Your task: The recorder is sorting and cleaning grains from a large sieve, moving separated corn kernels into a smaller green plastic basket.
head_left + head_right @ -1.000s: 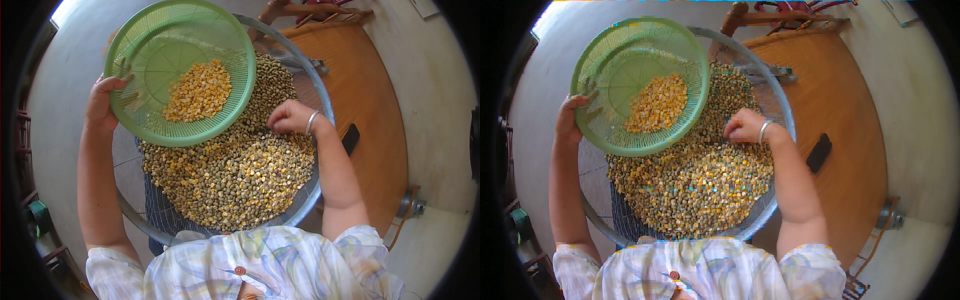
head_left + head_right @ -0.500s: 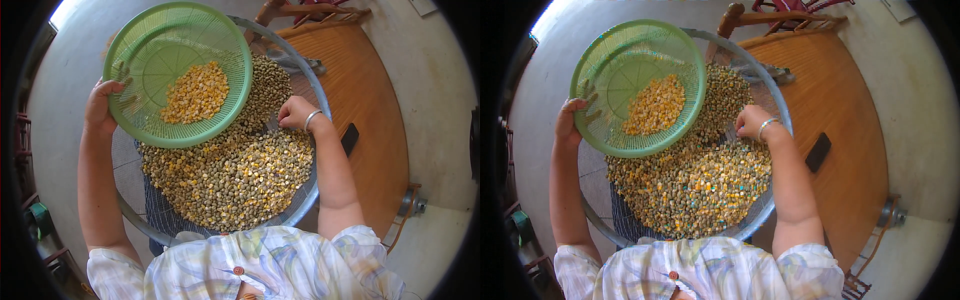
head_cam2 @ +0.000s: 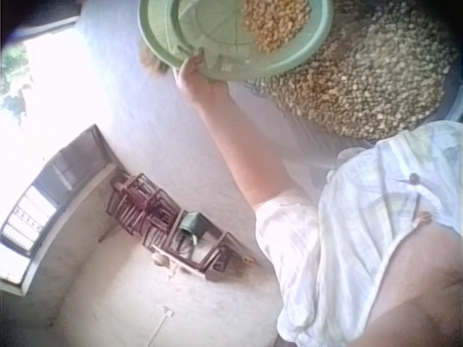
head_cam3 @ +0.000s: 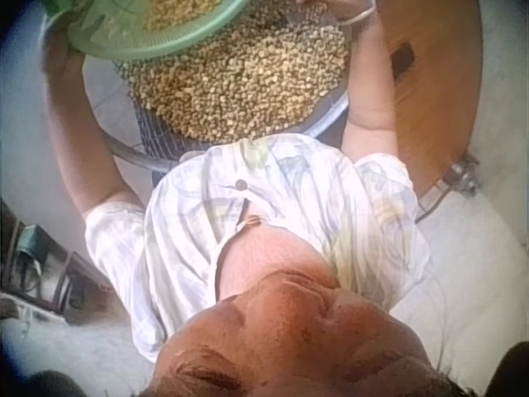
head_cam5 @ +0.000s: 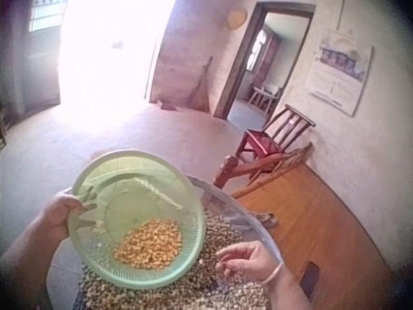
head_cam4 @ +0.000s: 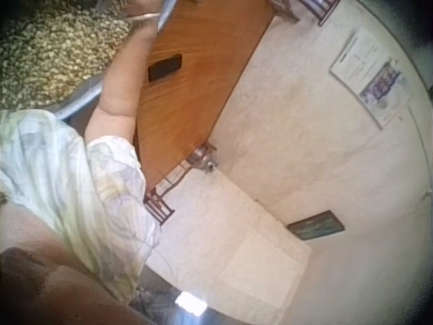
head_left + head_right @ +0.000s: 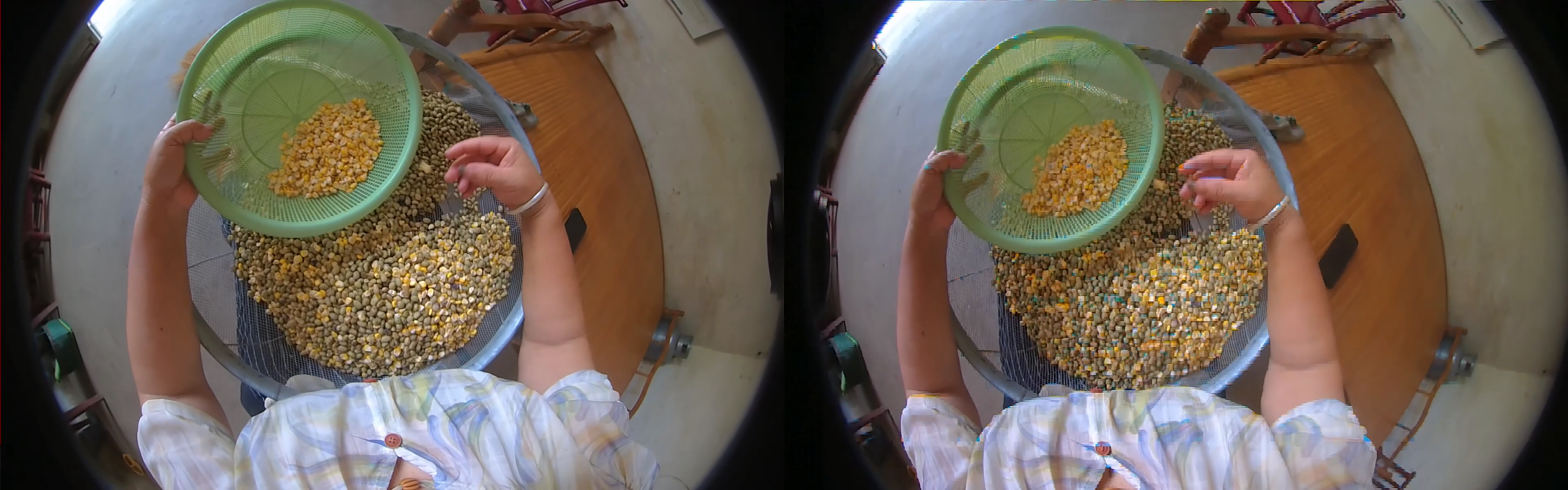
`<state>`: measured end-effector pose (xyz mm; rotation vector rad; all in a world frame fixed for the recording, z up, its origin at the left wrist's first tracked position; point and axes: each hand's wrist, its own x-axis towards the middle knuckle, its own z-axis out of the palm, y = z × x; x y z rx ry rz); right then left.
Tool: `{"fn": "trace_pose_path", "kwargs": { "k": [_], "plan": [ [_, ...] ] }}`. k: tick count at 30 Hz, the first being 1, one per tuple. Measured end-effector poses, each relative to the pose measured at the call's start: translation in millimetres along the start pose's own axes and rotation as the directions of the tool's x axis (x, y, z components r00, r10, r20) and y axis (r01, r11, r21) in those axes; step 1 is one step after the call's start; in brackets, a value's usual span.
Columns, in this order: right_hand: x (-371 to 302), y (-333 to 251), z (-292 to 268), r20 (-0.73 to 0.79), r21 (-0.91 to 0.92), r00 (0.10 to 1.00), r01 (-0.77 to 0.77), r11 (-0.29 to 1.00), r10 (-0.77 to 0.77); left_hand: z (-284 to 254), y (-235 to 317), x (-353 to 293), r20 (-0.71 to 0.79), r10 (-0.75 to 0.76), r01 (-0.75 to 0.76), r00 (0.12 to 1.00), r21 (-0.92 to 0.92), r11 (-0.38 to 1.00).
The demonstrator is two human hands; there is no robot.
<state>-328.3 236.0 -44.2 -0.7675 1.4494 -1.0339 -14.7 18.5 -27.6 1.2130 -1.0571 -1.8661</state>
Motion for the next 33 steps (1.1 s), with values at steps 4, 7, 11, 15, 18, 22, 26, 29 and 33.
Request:
{"fn": "trace_pose_path", "kwargs": {
  "k": [4,7,11,15,18,22,26,29,33],
  "plan": [
    [-2.4,12.5,-18.2,-0.067,-0.229,0.995,-0.086,0.97,0.073,10.2,4.4,-4.7,-0.002,0.001,-0.001,1.0,-0.029,1.0],
    [3.5,36.3,-34.7,0.002,-0.628,0.973,-0.178,0.758,0.231,3.4,2.5,-0.6,0.024,-0.026,0.026,0.999,0.002,1.0],
    [7.0,26.9,-19.2,-0.049,-0.81,0.897,-0.293,0.507,0.44,7.6,3.4,-3.7,0.012,0.001,-0.001,1.0,-0.008,1.0],
    [8.6,27.9,-10.0,-0.074,-0.861,0.876,-0.298,0.412,0.477,2.0,2.4,0.0,0.031,-0.015,0.016,0.999,-0.035,0.999],
    [9.2,31.5,-9.1,-0.059,-0.921,0.898,-0.217,0.322,0.437,1.8,3.3,-1.4,0.036,0.003,-0.003,0.999,-0.019,1.0],
    [7.0,27.2,-15.7,0.013,-0.897,0.942,-0.138,0.421,0.336,3.3,3.4,-3.2,0.016,0.004,-0.003,1.0,-0.04,0.999],
    [7.4,30.9,-23.7,-0.088,-0.71,0.876,-0.39,0.586,0.475,-0.5,1.0,0.6,0.039,-0.002,0.003,0.999,-0.036,0.999],
    [7.6,26.7,-19.4,-0.103,-0.768,0.89,-0.354,0.533,0.444,-1.8,0.1,2.4,0.056,-0.006,0.007,0.998,-0.034,0.999],
    [10.3,24.8,-14.1,-0.142,-0.846,0.883,-0.343,0.409,0.447,-1.0,2.2,2.2,0.045,-0.025,0.027,0.999,-0.043,0.999]
  ]
}}
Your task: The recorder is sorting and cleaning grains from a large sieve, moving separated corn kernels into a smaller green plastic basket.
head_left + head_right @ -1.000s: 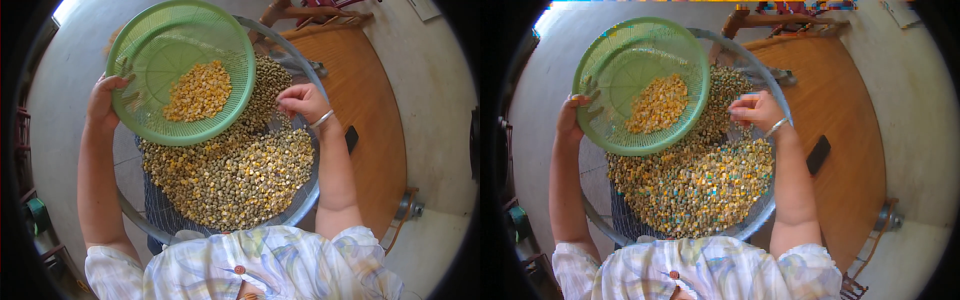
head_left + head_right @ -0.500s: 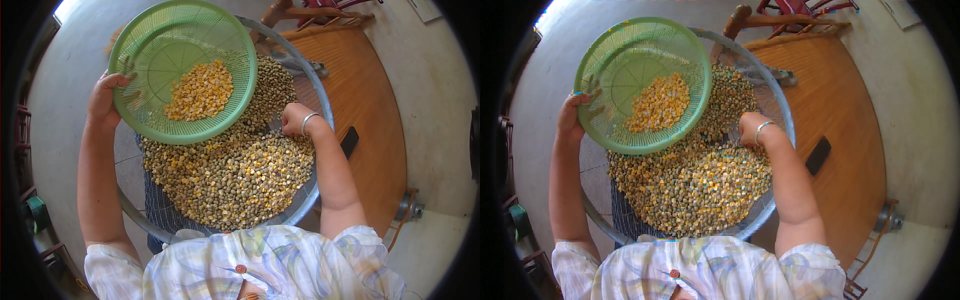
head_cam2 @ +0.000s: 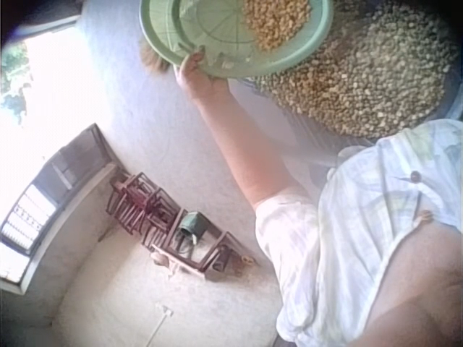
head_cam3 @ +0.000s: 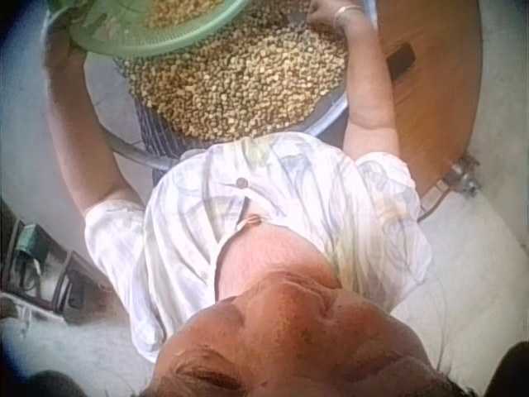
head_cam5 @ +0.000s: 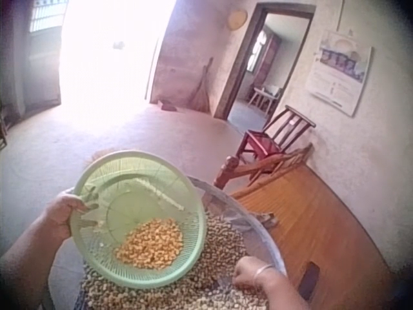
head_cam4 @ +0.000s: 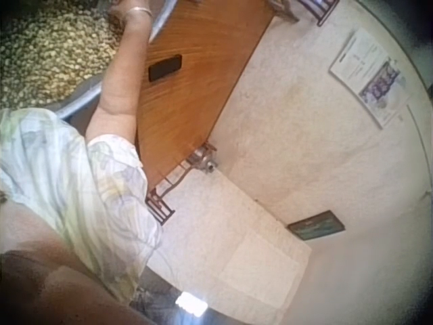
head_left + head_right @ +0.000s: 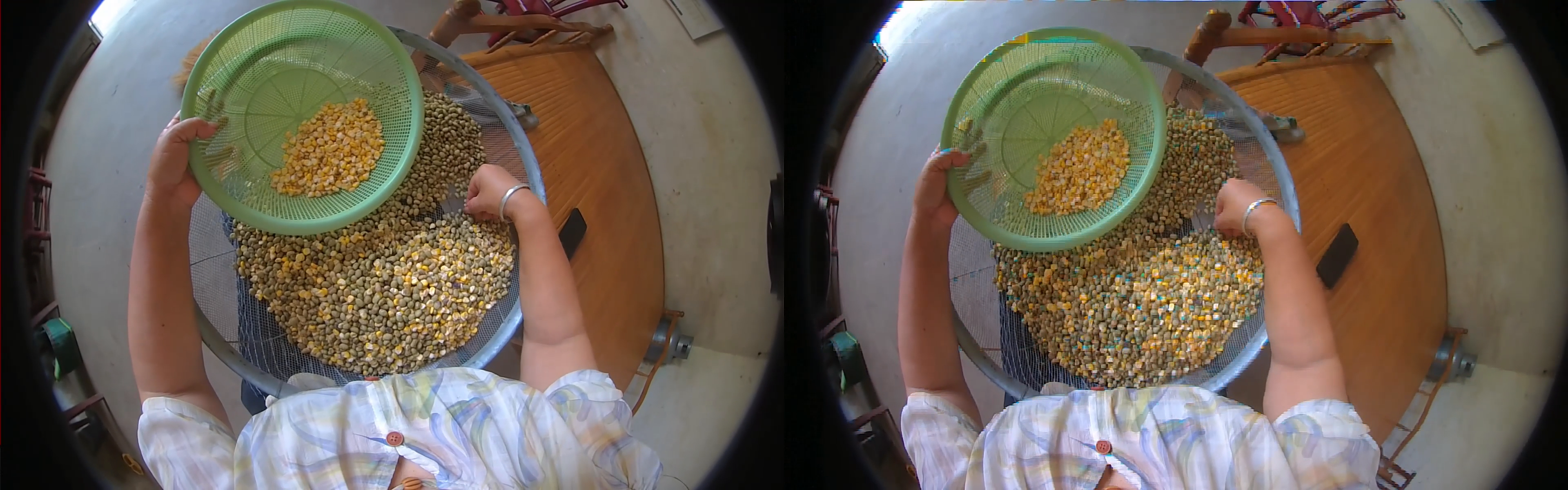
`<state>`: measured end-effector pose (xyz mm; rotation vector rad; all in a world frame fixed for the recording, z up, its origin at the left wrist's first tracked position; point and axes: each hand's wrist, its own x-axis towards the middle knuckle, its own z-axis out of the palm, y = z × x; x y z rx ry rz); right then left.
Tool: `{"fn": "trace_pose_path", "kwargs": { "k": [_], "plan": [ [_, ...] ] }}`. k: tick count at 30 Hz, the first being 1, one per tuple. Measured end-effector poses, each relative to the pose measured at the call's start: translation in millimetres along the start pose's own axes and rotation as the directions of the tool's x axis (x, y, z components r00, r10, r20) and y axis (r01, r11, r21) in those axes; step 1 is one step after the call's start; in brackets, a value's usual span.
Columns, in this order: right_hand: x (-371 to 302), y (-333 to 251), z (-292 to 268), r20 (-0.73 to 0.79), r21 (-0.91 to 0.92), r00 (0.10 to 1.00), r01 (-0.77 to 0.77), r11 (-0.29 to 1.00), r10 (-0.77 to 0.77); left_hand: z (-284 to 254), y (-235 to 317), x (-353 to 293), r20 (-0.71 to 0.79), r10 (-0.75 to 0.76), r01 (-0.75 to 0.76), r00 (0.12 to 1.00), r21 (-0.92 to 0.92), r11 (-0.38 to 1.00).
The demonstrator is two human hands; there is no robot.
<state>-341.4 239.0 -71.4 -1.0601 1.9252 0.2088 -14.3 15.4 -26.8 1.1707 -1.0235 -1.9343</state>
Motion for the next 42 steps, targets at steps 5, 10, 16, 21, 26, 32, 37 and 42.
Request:
{"fn": "trace_pose_path", "kwargs": {
  "k": [5,10,16,21,26,32,37,42],
  "plan": [
    [4.2,-0.4,4.5,-0.042,-0.175,0.998,0.043,0.984,-0.052,0.5,-0.2,-0.8,-0.018,0.009,-0.009,1.0,0.01,1.0],
    [10.2,4.3,10.1,-0.092,-0.276,0.986,0.109,0.955,-0.14,4.9,1.9,-3.9,-0.018,0.017,-0.016,1.0,0.026,1.0],
    [1.7,11.1,-2.2,-0.023,0.392,0.996,0.092,0.915,-0.09,4.8,1.5,-4.9,-0.022,0.013,-0.012,1.0,0.021,1.0],
    [-15.9,-7.3,-8.5,-0.054,0.677,0.967,0.218,0.703,-0.248,5.6,2.1,-3.5,-0.02,0.014,-0.013,1.0,0.032,0.999],
    [-18.2,-21.7,-9.9,-0.347,0.725,0.82,0.542,0.425,-0.455,2.0,0.1,-2.6,-0.009,0.005,-0.005,1.0,0.011,1.0],
    [1.4,-18.8,18.1,-0.04,0.148,0.859,0.511,0.847,-0.511,3.0,1.0,-2.7,-0.005,-0.002,0.002,1.0,-0.013,1.0],
    [-0.8,-30.6,23.1,-0.026,-0.142,0.867,0.49,0.86,-0.498,-1.3,0.3,0.9,0.008,-0.004,0.004,1.0,-0.022,1.0],
    [-1.6,-24.6,19.3,-0.057,-0.206,0.824,0.543,0.814,-0.564,4.7,2.3,-3.0,-0.017,0.021,-0.021,1.0,0.003,1.0]
  ]
}}
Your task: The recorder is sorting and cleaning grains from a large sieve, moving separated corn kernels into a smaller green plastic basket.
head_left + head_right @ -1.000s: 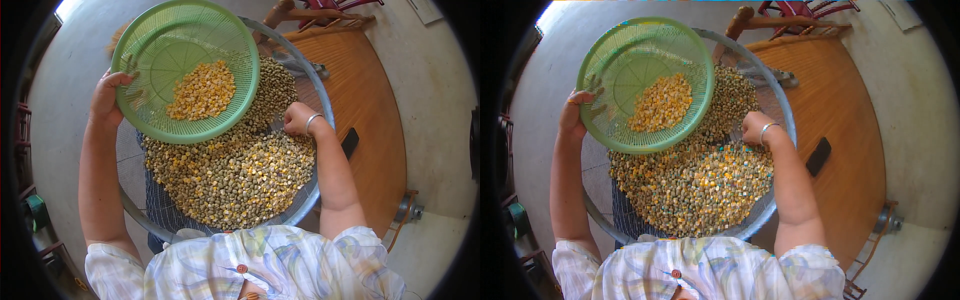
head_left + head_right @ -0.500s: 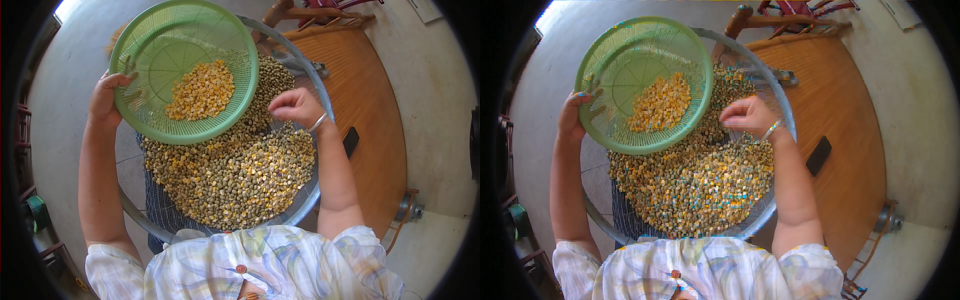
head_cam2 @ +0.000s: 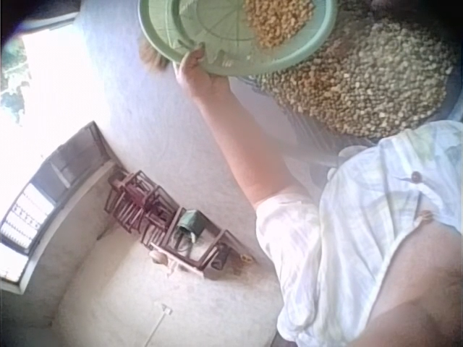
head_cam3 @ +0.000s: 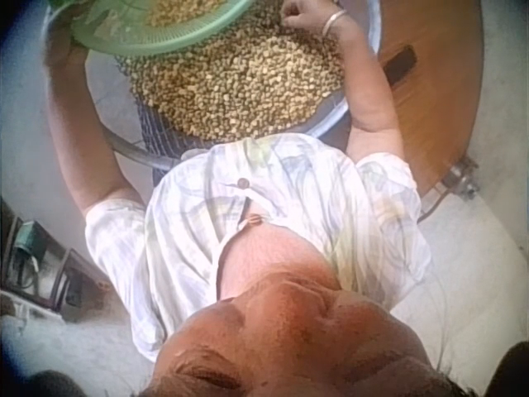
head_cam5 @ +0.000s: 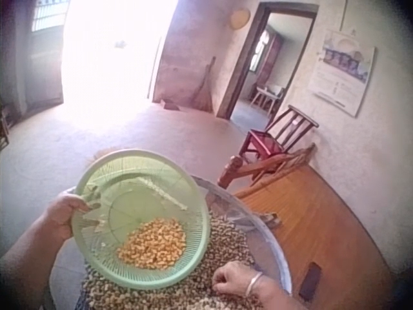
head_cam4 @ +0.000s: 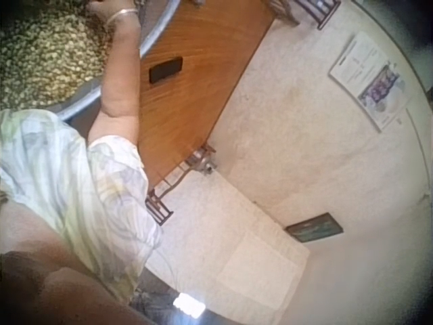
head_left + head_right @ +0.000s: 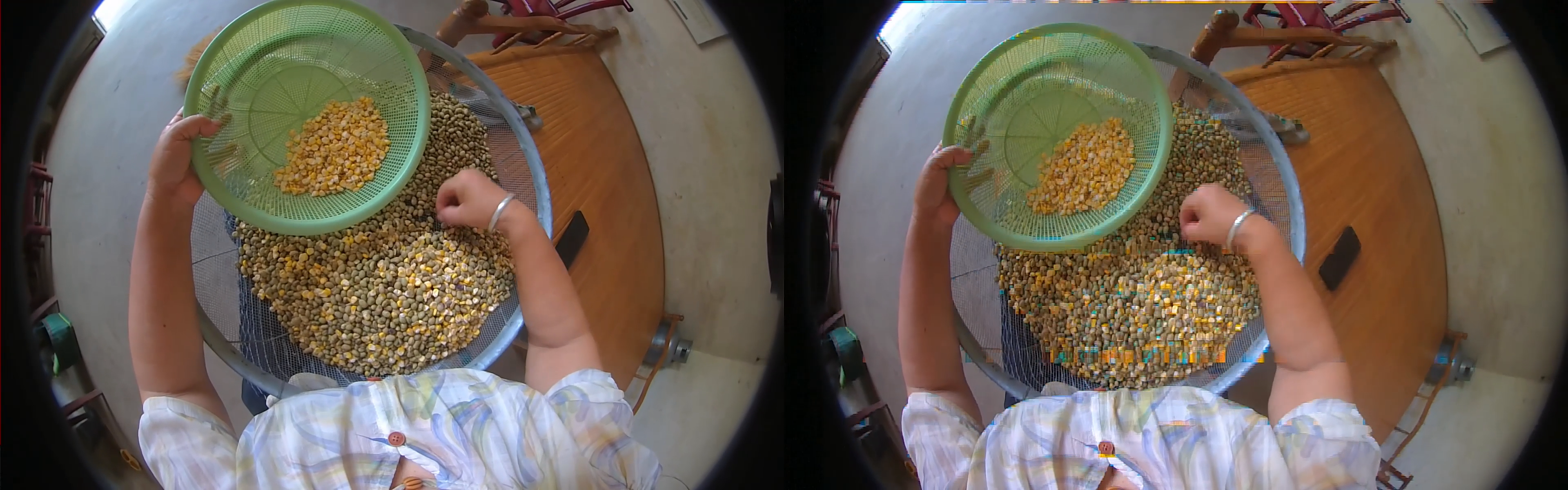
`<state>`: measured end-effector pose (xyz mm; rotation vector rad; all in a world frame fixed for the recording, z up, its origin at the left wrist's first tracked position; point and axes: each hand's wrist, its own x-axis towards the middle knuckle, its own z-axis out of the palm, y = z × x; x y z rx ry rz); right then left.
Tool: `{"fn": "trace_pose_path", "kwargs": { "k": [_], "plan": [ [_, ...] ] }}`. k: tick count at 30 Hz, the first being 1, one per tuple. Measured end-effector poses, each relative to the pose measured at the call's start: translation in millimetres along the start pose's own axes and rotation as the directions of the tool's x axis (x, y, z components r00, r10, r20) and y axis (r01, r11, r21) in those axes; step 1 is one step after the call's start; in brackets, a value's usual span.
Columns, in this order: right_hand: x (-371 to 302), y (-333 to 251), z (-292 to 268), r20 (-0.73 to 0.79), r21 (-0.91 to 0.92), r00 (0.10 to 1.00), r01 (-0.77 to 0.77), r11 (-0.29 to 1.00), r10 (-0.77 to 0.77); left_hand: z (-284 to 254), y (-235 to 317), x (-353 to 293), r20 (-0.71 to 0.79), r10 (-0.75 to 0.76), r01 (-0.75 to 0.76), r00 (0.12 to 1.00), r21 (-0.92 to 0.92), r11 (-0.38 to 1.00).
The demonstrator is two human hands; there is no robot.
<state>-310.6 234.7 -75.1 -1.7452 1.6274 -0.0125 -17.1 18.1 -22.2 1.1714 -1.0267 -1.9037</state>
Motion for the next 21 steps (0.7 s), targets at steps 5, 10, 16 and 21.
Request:
{"fn": "trace_pose_path", "kwargs": {
  "k": [5,10,16,21],
  "plan": [
    [-12.2,-20.7,-31.4,-0.193,0.881,0.968,0.099,0.463,0.159,0.3,-0.7,-2.2,-0.011,-0.004,0.004,1.0,-0.004,1.0],
    [-11.9,15.4,-6.8,-0.046,0.277,0.992,-0.103,0.955,0.12,-0.8,-1.0,-2.0,-0.028,-0.026,0.025,0.999,-0.018,1.0],
    [-3.9,10.0,-6.2,0.048,0.077,0.987,-0.155,0.985,0.152,-3.0,0.2,-0.3,-0.02,-0.039,0.038,0.999,-0.02,0.999],
    [-3.9,8.8,-5.2,0.065,0.101,0.993,-0.105,0.989,0.099,-3.7,-0.9,-0.9,0.015,-0.007,0.007,1.0,-0.007,1.0]
  ]
}}
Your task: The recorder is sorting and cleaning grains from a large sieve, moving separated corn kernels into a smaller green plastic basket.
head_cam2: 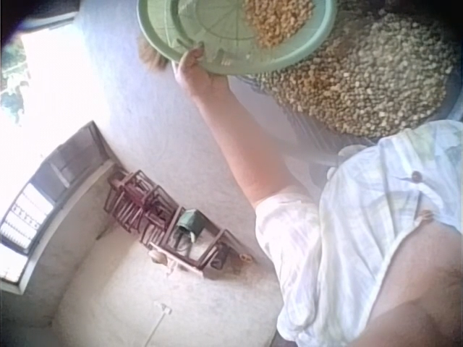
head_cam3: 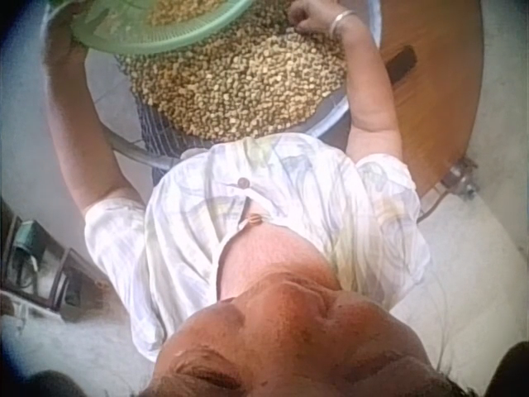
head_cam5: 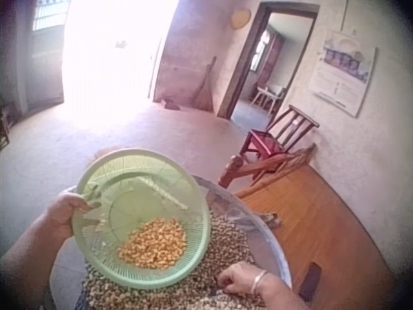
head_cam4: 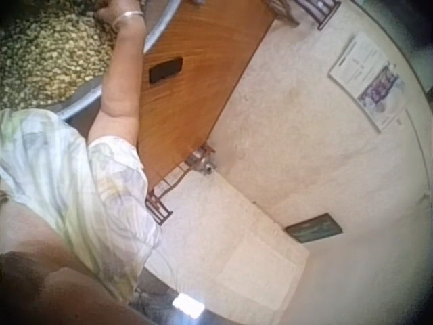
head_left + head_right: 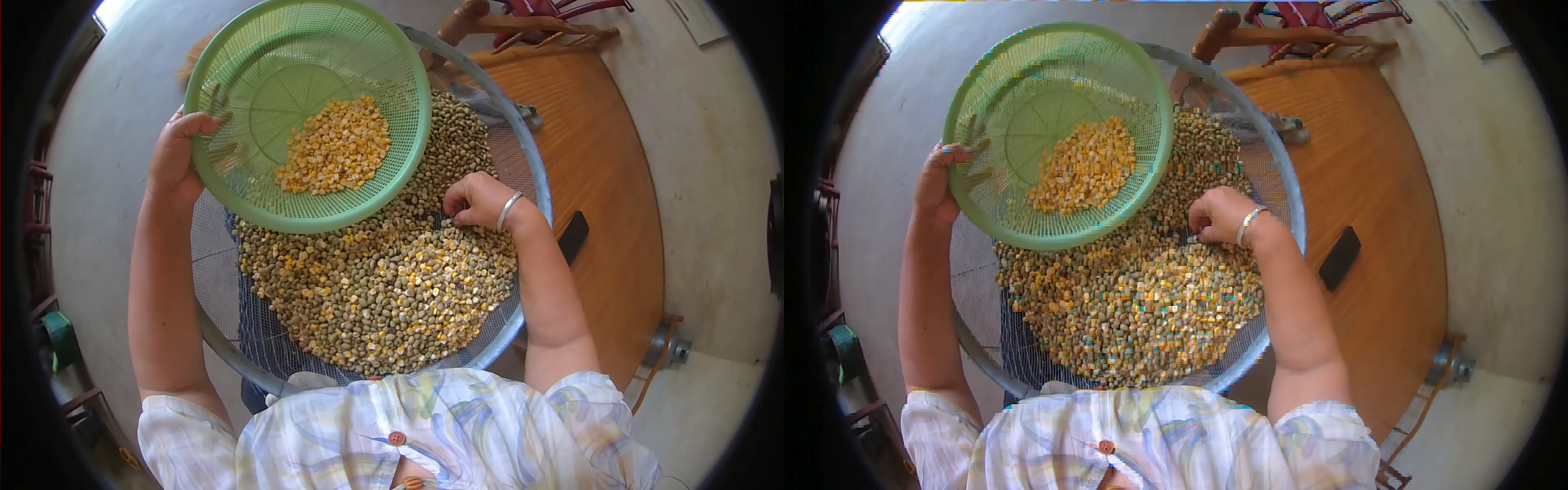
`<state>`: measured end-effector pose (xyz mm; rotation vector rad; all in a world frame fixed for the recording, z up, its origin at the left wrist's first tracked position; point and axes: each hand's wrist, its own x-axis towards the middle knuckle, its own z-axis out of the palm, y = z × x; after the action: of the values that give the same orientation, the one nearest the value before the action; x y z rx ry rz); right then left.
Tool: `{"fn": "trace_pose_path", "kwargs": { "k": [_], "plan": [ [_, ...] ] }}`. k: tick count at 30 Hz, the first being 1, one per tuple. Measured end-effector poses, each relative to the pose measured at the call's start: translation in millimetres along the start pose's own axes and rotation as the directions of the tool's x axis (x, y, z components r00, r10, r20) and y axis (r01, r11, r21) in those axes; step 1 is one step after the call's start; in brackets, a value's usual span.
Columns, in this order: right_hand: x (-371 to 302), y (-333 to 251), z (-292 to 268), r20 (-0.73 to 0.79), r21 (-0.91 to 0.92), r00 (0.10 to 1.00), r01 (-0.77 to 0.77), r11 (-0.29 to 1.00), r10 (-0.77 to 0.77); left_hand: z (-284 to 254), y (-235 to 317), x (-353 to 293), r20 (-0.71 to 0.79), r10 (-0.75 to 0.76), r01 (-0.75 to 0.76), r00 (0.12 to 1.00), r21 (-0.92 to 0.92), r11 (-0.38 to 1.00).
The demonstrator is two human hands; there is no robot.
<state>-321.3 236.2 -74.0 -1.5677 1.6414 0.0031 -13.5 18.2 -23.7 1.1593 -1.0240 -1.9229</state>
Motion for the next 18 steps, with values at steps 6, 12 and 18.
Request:
{"fn": "trace_pose_path", "kwargs": {
  "k": [6,12,18],
  "plan": [
    [3.7,2.7,5.4,0.033,-0.037,0.999,-0.009,0.999,0.01,-0.2,1.0,1.4,0.013,0.001,-0.001,1.0,-0.015,1.0],
    [-4.0,-3.9,-9.9,-0.141,0.465,0.99,0.094,0.88,-0.031,-1.0,-0.6,1.9,-0.012,-0.002,0.002,1.0,-0.008,1.0],
    [-10.4,-0.8,-15.1,-0.335,0.763,0.939,0.222,0.607,0.078,2.6,-0.4,0.9,-0.001,0.006,-0.006,1.0,0.007,1.0]
  ]
}}
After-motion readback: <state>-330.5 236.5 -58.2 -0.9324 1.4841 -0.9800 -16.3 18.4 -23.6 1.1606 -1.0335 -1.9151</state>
